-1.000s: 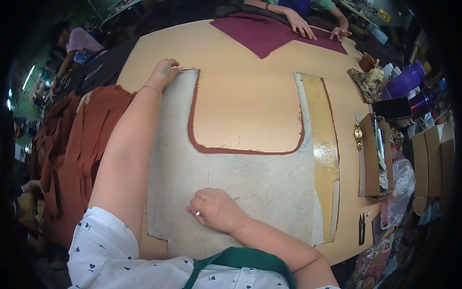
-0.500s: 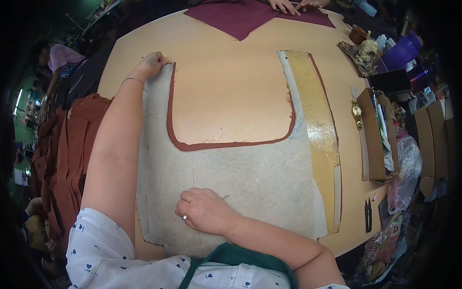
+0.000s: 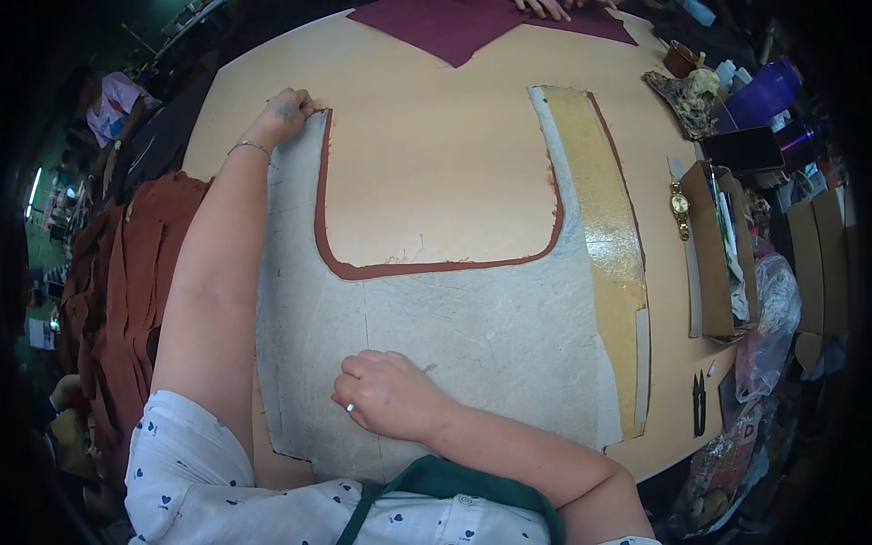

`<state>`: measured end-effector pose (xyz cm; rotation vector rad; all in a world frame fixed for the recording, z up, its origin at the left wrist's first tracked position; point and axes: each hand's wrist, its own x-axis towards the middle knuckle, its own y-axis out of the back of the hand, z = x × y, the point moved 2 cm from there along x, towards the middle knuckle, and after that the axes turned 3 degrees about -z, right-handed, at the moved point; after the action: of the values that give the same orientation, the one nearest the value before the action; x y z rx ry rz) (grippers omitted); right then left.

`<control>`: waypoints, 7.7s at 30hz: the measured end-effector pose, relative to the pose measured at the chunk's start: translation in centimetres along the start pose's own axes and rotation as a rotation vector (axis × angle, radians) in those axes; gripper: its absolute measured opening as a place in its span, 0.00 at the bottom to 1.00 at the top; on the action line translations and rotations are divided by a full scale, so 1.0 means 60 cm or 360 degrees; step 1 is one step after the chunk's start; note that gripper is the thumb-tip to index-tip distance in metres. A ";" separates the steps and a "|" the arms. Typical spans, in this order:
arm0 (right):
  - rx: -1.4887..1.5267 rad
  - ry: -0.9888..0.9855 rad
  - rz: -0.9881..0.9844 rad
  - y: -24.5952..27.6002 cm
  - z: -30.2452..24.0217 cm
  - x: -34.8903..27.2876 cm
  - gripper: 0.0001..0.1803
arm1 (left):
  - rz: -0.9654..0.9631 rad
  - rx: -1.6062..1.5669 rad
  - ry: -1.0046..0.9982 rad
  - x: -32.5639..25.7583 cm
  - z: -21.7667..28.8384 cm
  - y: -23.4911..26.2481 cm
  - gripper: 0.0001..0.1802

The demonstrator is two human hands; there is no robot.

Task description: The person places a paper template onto pieces of brown leather and marks the outline using a white pencil, tracing along the inner and outer edges.

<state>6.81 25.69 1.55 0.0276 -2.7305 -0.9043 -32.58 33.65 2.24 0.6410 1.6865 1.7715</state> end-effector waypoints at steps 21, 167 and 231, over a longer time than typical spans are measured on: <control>0.0187 0.0034 0.0107 0.010 -0.003 0.005 0.14 | 0.0876 -0.0572 -0.0385 -0.413 0.045 0.014 0.16; -0.0511 -0.0911 0.0615 0.075 -0.140 -0.457 0.07 | -0.0219 -0.0293 -0.0695 -0.826 0.316 -0.071 0.31; -0.0115 -0.0988 0.1369 0.142 -0.058 -0.504 0.05 | -0.0283 -0.0373 -0.1601 -0.762 0.493 -0.085 0.22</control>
<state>37.41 33.53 1.90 -1.5264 -2.7127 -0.8033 20.89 22.02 2.18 1.0048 0.7985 1.1534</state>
